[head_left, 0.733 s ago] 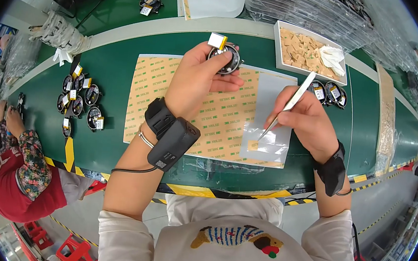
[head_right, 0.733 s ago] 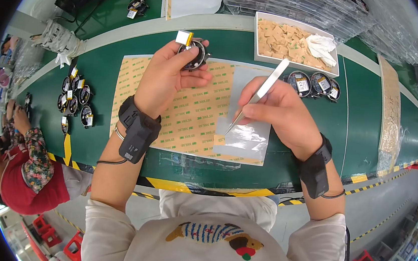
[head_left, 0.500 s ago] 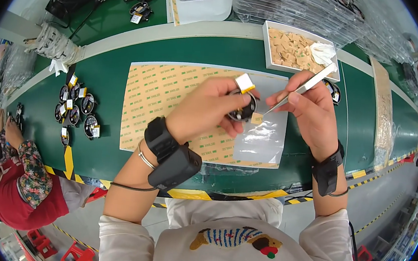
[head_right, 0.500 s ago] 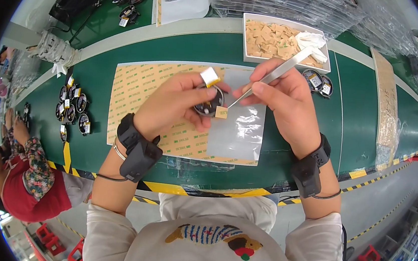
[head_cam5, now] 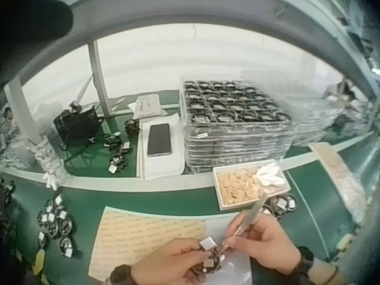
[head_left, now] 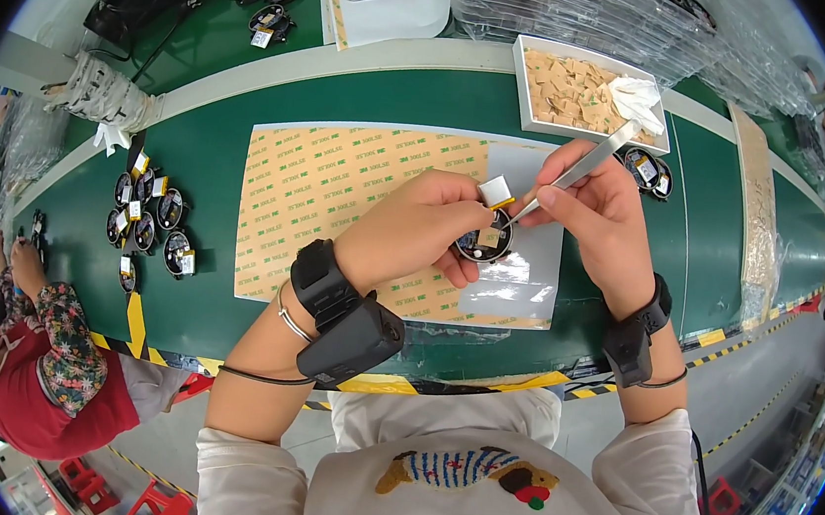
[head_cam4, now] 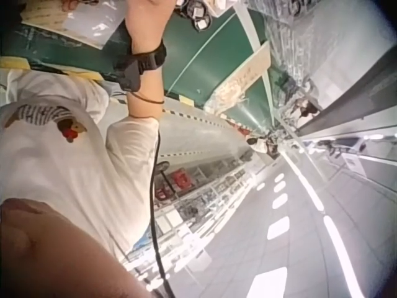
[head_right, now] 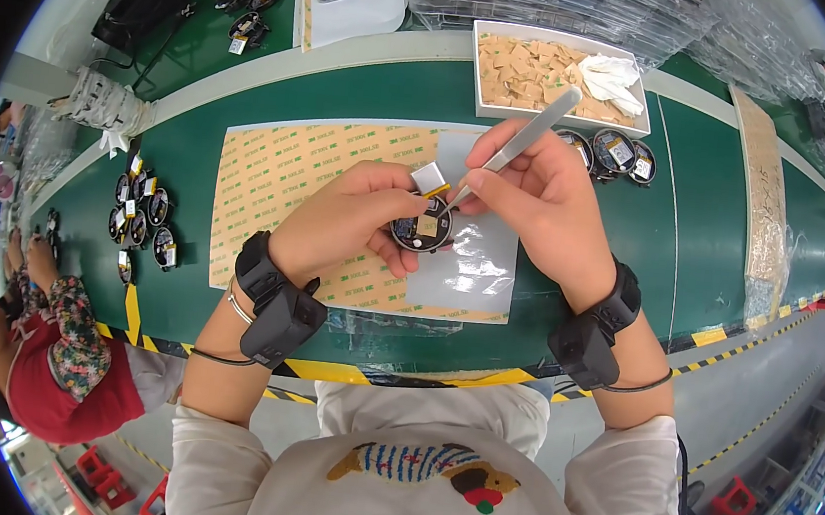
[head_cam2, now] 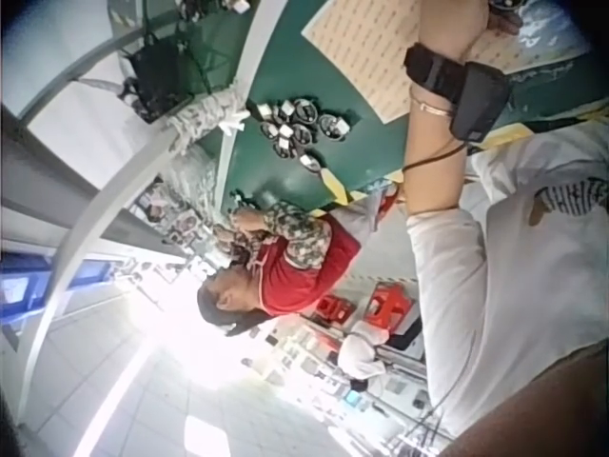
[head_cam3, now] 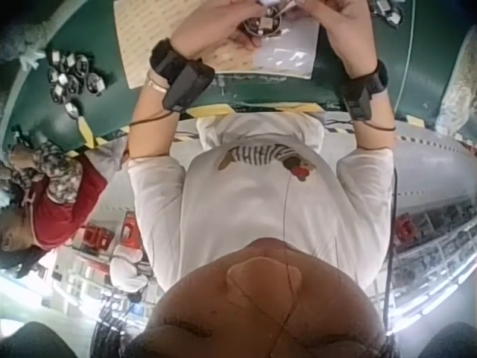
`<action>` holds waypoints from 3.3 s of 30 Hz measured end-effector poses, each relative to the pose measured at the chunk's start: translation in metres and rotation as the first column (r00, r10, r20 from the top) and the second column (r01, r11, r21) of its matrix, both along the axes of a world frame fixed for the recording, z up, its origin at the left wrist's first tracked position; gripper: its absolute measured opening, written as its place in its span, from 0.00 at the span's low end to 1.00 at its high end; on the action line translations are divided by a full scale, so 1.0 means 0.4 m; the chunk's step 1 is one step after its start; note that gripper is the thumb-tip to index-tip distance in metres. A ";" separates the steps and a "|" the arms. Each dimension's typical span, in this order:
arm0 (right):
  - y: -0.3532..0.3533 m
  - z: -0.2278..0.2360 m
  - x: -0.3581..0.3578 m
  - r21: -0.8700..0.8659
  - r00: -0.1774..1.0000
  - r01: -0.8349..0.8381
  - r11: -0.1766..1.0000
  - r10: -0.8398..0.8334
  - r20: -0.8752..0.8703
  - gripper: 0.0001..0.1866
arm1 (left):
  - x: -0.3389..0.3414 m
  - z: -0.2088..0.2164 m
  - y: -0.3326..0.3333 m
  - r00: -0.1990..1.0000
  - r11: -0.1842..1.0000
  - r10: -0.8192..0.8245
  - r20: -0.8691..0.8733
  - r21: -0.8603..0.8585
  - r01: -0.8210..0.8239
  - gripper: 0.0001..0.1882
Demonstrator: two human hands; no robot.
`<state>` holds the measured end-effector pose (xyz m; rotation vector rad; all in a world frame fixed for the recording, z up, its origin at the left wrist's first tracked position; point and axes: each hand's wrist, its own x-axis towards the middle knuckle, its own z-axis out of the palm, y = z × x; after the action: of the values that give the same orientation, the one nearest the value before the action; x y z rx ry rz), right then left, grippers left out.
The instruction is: The person picks up a watch component and a battery, uses tweezers to peel a small adhesive piece from a sheet, and presses it into the watch. They then place the battery into the watch, press it down, and set the assembled unit aside.
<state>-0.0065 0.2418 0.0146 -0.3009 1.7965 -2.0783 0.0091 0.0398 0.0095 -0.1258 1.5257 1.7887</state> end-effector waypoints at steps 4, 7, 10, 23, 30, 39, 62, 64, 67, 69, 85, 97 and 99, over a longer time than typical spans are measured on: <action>-0.007 -0.005 0.007 0.023 0.999 0.017 1.000 -0.016 -0.049 0.06 | 0.000 0.005 0.005 1.000 1.000 0.006 -0.016 -0.015 -0.006 0.10; -0.014 -0.008 0.018 0.063 0.982 0.015 0.998 -0.003 -0.190 0.06 | 0.001 0.006 0.009 0.998 0.999 -0.024 -0.059 -0.023 0.022 0.08; -0.012 0.004 0.031 0.152 0.943 0.040 0.988 0.013 -0.332 0.06 | 0.009 0.006 0.015 0.979 0.992 -0.036 -0.202 -0.128 0.011 0.07; -0.013 -0.013 0.015 -0.019 0.972 0.029 0.999 -0.033 -0.233 0.06 | 0.013 0.000 0.021 0.975 0.982 0.179 -0.131 0.079 -0.170 0.09; -0.009 -0.010 0.002 -0.083 0.991 0.056 0.995 -0.066 -0.118 0.05 | 0.010 0.018 0.010 0.984 0.972 0.174 -0.048 0.168 -0.164 0.16; -0.024 -0.004 0.016 -0.039 0.971 0.068 0.997 -0.075 -0.229 0.04 | 0.010 -0.004 0.010 0.971 0.938 0.237 -0.014 0.265 -0.225 0.15; 0.072 0.024 -0.050 0.083 0.672 0.571 0.817 -0.407 -0.618 0.08 | 0.009 0.015 0.018 0.979 0.955 0.189 -0.072 0.246 -0.167 0.16; 0.044 0.026 -0.029 0.146 0.663 0.478 0.866 -0.246 -0.707 0.10 | 0.013 0.005 0.021 0.981 0.962 0.168 -0.101 0.233 -0.141 0.17; -0.038 0.050 0.020 0.354 0.765 0.310 0.882 -0.010 -0.644 0.13 | 0.019 -0.008 0.028 0.981 0.976 0.117 -0.152 0.202 -0.085 0.17; -0.036 0.038 0.018 0.391 0.770 0.269 0.880 0.047 -0.636 0.14 | 0.025 -0.006 0.032 0.976 0.975 0.134 -0.170 0.199 -0.099 0.17; -0.046 0.017 0.028 0.470 0.906 0.283 0.836 -0.072 -0.416 0.07 | 0.027 -0.015 0.042 0.919 0.922 0.339 -0.200 0.265 -0.282 0.15; -0.069 0.004 0.045 0.326 0.942 0.264 0.908 -0.170 -0.290 0.04 | 0.036 -0.015 0.069 0.813 0.914 0.397 -0.425 0.101 -0.394 0.11; -0.070 0.007 0.046 0.341 0.932 0.280 0.897 -0.168 -0.322 0.04 | 0.039 -0.019 0.071 0.792 0.908 0.405 -0.457 0.097 -0.408 0.11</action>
<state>0.0117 0.2140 0.0173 -0.3042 2.4697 -1.8376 0.0247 0.0683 0.0020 -0.0230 1.9597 2.2777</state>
